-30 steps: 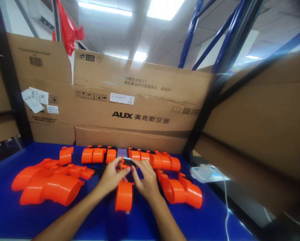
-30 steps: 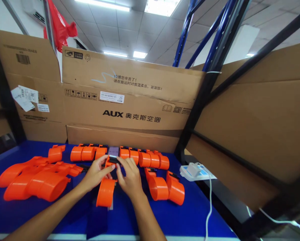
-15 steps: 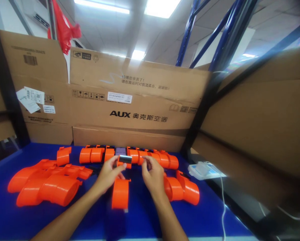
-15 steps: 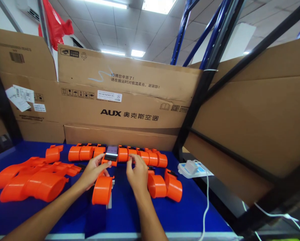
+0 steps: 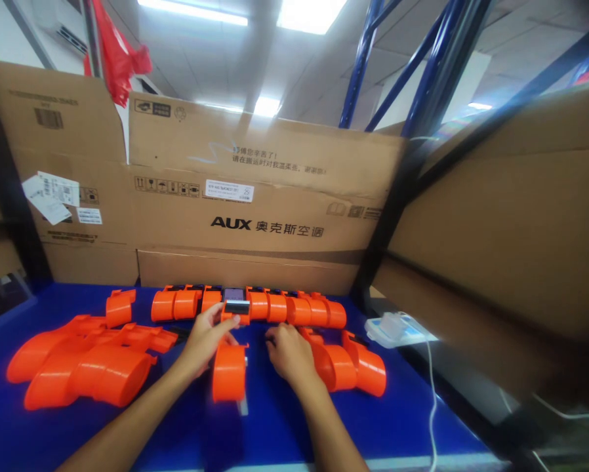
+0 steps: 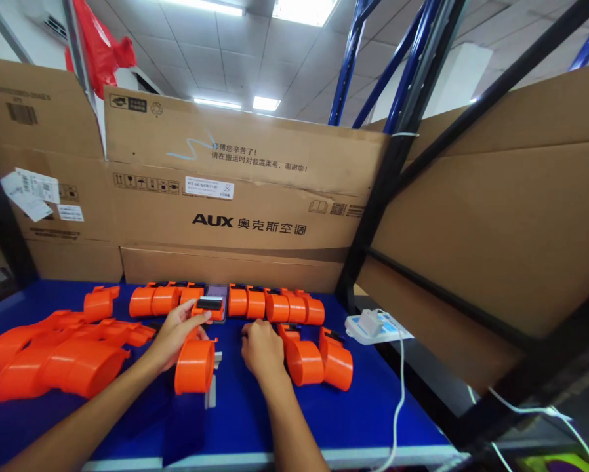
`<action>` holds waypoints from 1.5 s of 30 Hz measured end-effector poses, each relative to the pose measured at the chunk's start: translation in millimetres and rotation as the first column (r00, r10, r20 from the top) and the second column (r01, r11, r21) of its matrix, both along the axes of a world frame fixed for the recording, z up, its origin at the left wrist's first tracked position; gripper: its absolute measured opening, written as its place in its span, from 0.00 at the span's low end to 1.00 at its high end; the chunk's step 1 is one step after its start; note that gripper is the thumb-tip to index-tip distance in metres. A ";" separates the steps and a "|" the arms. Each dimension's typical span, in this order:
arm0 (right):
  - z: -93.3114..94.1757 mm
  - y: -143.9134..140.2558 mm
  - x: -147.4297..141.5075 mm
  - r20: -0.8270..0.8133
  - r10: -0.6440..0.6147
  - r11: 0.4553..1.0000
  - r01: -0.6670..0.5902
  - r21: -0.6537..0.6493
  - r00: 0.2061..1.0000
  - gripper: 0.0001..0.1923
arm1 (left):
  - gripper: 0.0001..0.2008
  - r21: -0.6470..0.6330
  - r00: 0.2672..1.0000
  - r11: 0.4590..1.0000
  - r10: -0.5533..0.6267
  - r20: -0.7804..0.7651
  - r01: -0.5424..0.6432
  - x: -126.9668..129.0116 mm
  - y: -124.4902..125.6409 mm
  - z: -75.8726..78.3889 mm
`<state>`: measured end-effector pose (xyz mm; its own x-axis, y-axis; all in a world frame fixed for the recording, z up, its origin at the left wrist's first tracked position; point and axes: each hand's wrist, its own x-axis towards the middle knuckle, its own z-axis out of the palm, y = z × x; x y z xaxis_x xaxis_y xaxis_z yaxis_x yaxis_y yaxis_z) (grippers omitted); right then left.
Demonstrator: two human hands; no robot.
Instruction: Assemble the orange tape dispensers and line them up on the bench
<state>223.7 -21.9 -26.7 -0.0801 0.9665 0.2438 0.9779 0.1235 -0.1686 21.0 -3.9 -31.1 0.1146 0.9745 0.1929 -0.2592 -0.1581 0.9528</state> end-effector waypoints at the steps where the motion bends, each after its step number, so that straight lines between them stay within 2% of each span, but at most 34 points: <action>1: -0.7 0.1 -0.2 -0.014 0.019 1.000 -0.019 0.010 1.000 0.10 | 0.23 0.001 1.000 1.000 0.004 -0.001 -0.004 -0.4 0.4 -0.2; 5: -2.7 1.0 -3.2 -0.034 -0.029 0.998 0.031 0.052 0.999 0.13 | 0.23 0.001 1.000 1.000 0.015 -0.002 -0.015 -1.6 1.2 0.2; 8: -4.7 1.5 -7.0 0.021 -0.052 0.999 0.051 0.007 0.998 0.17 | 0.23 0.000 1.000 1.000 0.012 -0.007 -0.012 -2.0 1.1 0.8; 12: -7.3 1.6 -10.9 0.060 -0.043 0.997 0.046 -0.057 0.997 0.17 | 0.23 0.003 1.000 1.000 0.009 -0.013 -0.009 -2.0 0.8 1.4; 16: -5.5 -0.3 -11.7 -0.035 0.004 1.000 -0.005 -0.024 0.999 0.15 | 0.24 -0.011 1.000 1.000 0.021 -0.005 -0.021 -1.5 0.8 1.8; 19: -0.3 -1.7 -11.9 -0.213 0.092 0.995 -0.080 0.063 0.973 0.11 | 0.23 -0.002 0.999 0.999 0.035 0.005 -0.035 -0.7 0.5 2.4; 21: 3.1 -1.1 -12.8 -0.393 0.208 0.976 -0.163 0.145 0.896 0.10 | 0.23 0.014 0.999 0.999 0.034 0.000 -0.034 0.0 -0.1 3.1; 24: 5.2 2.1 -15.9 -0.638 0.397 0.918 -0.274 0.287 0.660 0.13 | 0.23 0.021 1.000 0.999 0.024 -0.015 -0.024 1.0 -1.4 3.9; 26: 4.4 4.5 -18.3 -0.719 0.447 0.894 -0.279 0.350 0.531 0.14 | 0.24 0.017 1.000 1.000 0.022 -0.020 -0.022 1.4 -2.0 3.8; 28: 3.0 5.7 -20.6 -0.754 0.448 0.894 -0.255 0.369 0.480 0.14 | 0.24 0.015 0.999 1.000 0.026 -0.023 -0.026 1.5 -2.1 3.3; 32: 1.8 4.3 -23.5 -0.765 0.442 0.897 -0.232 0.376 0.468 0.15 | 0.24 0.023 0.999 0.999 0.030 -0.033 -0.029 1.3 -1.3 2.5; 38: 1.2 0.2 -26.2 -0.734 0.475 0.880 -0.284 0.382 0.486 0.20 | 0.25 0.000 1.000 1.000 0.019 0.002 -0.019 2.7 -3.1 3.9; 42: 3.3 -2.6 -28.6 -0.678 0.507 0.862 -0.300 0.409 0.532 0.16 | 0.24 0.001 1.000 1.000 0.028 0.012 -0.028 3.8 -5.0 4.9; 45: 5.7 -5.1 -29.5 -0.638 0.505 0.860 -0.275 0.431 0.581 0.17 | 0.24 -0.006 0.999 0.999 0.033 0.019 -0.033 4.3 -5.5 5.4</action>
<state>194.2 -27.0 -21.0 -0.1251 0.7721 0.6231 0.4049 0.6131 -0.6784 25.3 -9.4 -25.6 0.0783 0.9788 0.1892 -0.2724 -0.1615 0.9485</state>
